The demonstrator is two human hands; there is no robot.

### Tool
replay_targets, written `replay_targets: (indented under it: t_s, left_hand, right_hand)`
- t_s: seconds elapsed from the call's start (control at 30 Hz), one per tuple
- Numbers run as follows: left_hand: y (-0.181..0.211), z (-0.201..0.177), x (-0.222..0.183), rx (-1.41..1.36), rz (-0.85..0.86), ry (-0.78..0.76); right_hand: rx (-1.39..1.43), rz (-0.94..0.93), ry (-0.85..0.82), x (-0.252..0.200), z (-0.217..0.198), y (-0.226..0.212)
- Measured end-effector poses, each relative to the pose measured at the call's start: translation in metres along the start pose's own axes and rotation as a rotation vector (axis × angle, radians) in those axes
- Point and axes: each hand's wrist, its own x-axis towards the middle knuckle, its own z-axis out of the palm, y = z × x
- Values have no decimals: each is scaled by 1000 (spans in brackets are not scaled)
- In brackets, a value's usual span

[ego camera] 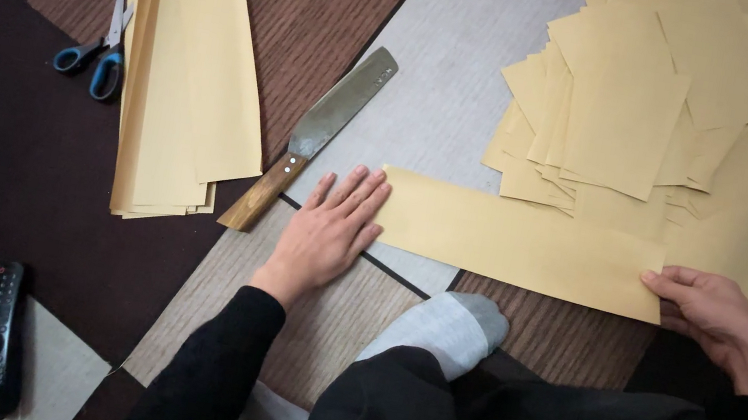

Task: Cutting long strips of yellow paper into smaller rectangles using a large knife and folding them in half

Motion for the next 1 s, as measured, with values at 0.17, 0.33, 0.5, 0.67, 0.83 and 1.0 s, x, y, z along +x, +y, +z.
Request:
replay_targets:
  t_s: [0.17,0.33,0.5,0.67,0.83,1.0]
  left_hand:
    - [2,-3,0,19,39,22]
    - [1,-4,1,11,51,26]
    - [-1,-6,1,-33,44,13]
    - [-1,-11,0,-11,52,7]
    - [-2,-7,0,-7,54,22]
    - [-1,-3,-1,-19,49,27]
  right_hand:
    - [3,-3,8,-4,0,0]
    - [-47,24,-9,-4,-3,-3]
    - [-34,53,22,-15,3,-13]
    - [-18,48,-2,-12,0,-8]
    - [-99,41,49,-31,14,-26]
    - [-364,11,332,-51,31,-42]
